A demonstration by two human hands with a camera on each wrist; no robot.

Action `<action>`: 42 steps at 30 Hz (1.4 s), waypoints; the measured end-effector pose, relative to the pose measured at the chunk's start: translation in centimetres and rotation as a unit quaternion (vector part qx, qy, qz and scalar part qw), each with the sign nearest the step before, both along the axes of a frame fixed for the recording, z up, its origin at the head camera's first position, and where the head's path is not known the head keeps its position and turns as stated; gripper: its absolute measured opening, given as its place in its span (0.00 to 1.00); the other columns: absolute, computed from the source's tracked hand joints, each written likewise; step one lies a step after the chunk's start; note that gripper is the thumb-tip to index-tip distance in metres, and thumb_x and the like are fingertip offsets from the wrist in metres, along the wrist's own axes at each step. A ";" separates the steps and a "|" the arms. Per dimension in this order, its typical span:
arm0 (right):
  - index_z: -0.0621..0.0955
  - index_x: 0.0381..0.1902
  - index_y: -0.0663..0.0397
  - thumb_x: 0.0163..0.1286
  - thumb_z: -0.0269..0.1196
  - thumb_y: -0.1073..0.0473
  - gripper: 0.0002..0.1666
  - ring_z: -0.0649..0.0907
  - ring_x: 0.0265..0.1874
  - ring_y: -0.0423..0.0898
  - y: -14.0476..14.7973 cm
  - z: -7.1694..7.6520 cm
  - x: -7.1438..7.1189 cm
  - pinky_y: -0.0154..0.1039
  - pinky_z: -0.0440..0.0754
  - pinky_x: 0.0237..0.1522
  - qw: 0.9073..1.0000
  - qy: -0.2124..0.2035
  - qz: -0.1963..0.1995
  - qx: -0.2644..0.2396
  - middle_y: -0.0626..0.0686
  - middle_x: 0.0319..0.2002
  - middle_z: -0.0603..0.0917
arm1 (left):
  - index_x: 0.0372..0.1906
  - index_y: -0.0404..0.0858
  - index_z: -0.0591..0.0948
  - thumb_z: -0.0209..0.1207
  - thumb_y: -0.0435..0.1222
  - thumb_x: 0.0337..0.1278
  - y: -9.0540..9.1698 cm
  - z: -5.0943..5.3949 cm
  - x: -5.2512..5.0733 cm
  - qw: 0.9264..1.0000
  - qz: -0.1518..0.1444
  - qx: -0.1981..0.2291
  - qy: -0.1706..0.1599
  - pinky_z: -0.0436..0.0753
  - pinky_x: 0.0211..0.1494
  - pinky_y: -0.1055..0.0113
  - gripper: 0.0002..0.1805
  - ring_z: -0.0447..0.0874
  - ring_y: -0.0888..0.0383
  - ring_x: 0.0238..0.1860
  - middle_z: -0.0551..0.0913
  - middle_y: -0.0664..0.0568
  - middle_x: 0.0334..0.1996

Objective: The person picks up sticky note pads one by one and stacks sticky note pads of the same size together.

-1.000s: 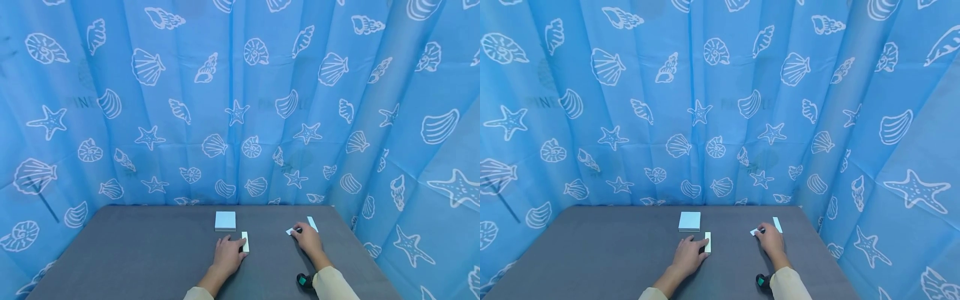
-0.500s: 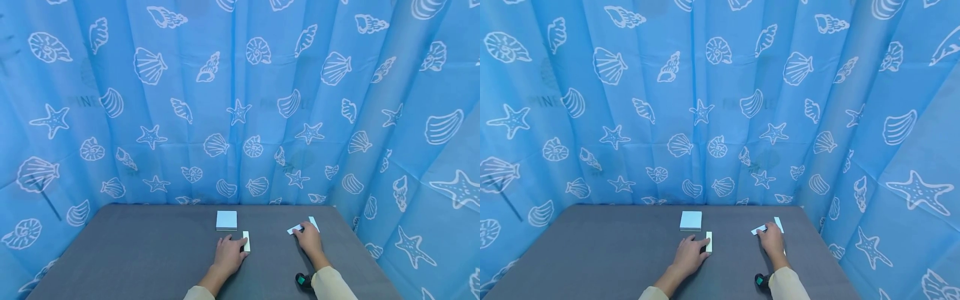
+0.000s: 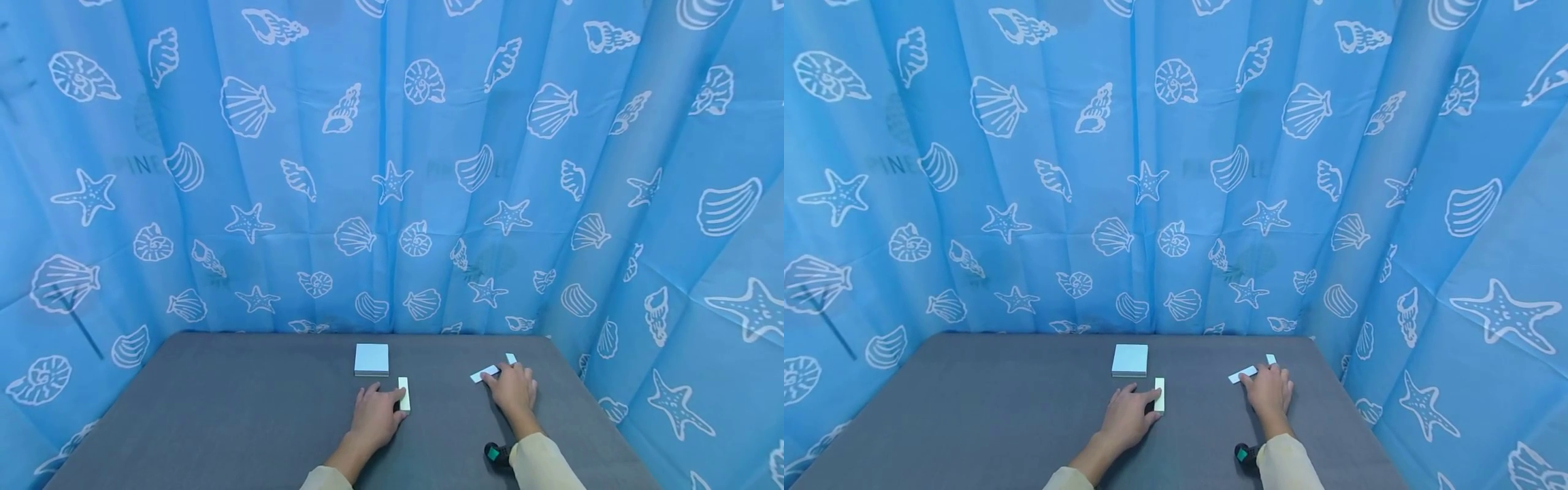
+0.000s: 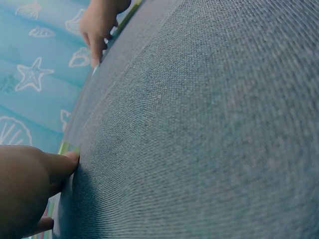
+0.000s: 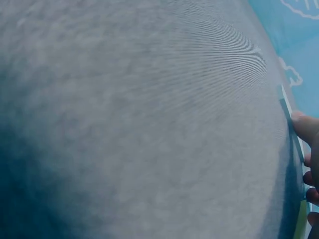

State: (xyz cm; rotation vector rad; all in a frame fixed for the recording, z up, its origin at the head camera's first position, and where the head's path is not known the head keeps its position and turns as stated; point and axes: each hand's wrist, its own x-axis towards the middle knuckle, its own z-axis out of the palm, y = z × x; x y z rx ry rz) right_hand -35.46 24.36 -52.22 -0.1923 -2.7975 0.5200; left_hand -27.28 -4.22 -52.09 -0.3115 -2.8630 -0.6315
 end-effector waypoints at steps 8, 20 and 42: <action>0.76 0.51 0.66 0.60 0.71 0.53 0.29 0.70 0.44 0.62 -0.3 0.4 -0.3 0.57 0.66 0.45 0.998 0.000 -0.001 -0.056 0.66 0.44 0.76 | 0.56 0.48 0.83 0.68 0.45 0.53 0.0 -0.1 -0.1 1.000 0.001 0.000 0.005 0.66 0.61 0.36 0.23 0.73 0.41 0.60 0.84 0.50 0.52; 0.70 0.52 0.60 0.58 0.68 0.70 0.26 0.79 0.34 0.56 -1.8 0.0 -0.5 0.55 0.72 0.40 0.986 0.052 0.073 -0.140 0.58 0.35 0.81 | 0.57 0.48 0.83 0.68 0.45 0.54 0.0 0.0 0.0 1.000 0.001 0.007 -0.002 0.65 0.62 0.36 0.23 0.73 0.41 0.61 0.83 0.48 0.53; 0.78 0.53 0.64 0.59 0.66 0.74 0.23 0.85 0.21 0.50 -6.2 1.7 1.8 0.40 0.82 0.23 0.911 0.049 0.150 -0.382 0.55 0.28 0.82 | 0.56 0.48 0.83 0.69 0.45 0.53 0.2 -0.4 -0.2 1.000 0.007 0.015 0.001 0.64 0.63 0.36 0.23 0.72 0.40 0.62 0.83 0.47 0.52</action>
